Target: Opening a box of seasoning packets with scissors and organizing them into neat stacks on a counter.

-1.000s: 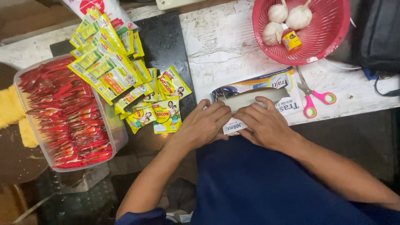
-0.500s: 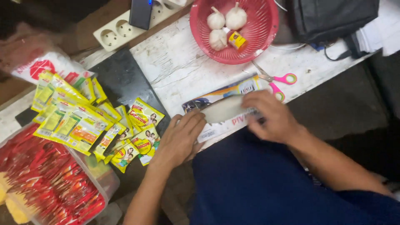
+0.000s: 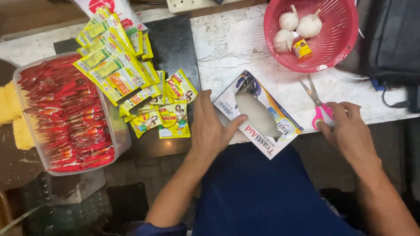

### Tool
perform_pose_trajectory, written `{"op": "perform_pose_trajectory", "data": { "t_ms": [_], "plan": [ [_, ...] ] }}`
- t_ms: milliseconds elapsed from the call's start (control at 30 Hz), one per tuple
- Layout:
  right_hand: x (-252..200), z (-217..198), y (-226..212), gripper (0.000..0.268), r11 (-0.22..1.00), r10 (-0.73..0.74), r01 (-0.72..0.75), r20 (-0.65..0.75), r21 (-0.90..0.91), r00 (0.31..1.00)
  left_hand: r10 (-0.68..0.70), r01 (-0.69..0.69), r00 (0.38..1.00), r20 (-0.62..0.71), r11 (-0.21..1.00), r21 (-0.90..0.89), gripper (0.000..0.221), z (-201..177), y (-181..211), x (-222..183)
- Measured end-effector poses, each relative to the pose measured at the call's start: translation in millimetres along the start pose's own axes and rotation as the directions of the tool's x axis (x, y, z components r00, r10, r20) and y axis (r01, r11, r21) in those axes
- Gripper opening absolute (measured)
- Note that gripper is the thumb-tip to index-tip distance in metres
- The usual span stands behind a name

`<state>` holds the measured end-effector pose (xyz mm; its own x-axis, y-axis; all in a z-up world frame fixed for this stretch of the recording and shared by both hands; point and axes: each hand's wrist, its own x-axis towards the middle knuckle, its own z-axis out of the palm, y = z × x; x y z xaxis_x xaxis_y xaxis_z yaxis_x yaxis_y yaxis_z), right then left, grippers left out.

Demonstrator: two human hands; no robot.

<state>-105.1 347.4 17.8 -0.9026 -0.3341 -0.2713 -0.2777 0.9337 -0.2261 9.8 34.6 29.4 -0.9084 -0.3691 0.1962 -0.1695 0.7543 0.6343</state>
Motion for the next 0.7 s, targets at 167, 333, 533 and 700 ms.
{"op": "perform_pose_trajectory", "data": {
  "t_ms": [167, 333, 533, 700],
  "plan": [
    [22, -9, 22, 0.07, 0.997, -0.028, 0.04, 0.162, -0.07, 0.986, -0.256, 0.262, 0.965, 0.057, 0.942, -0.209, 0.107, 47, 12, -15],
    [0, -52, 29, 0.047, 0.814, -0.054, -0.142, 0.317, 0.564, 0.947, -0.284, 0.314, 0.949, 0.135, 0.877, -0.364, 0.092, 53, -5, -6],
    [0, -22, -25, 0.054, 0.462, -0.584, -0.264, 0.515, 0.846, 0.628, -0.206, 0.284, 0.944, 0.256, 0.904, -0.319, 0.083, 43, 11, -9],
    [15, -14, -48, 0.039, 0.364, -0.569, -0.302, 0.467, 0.881, 0.677, -0.154, 0.247, 0.951, 0.268, 0.901, -0.358, 0.072, 41, 26, -12]
  ]
}}
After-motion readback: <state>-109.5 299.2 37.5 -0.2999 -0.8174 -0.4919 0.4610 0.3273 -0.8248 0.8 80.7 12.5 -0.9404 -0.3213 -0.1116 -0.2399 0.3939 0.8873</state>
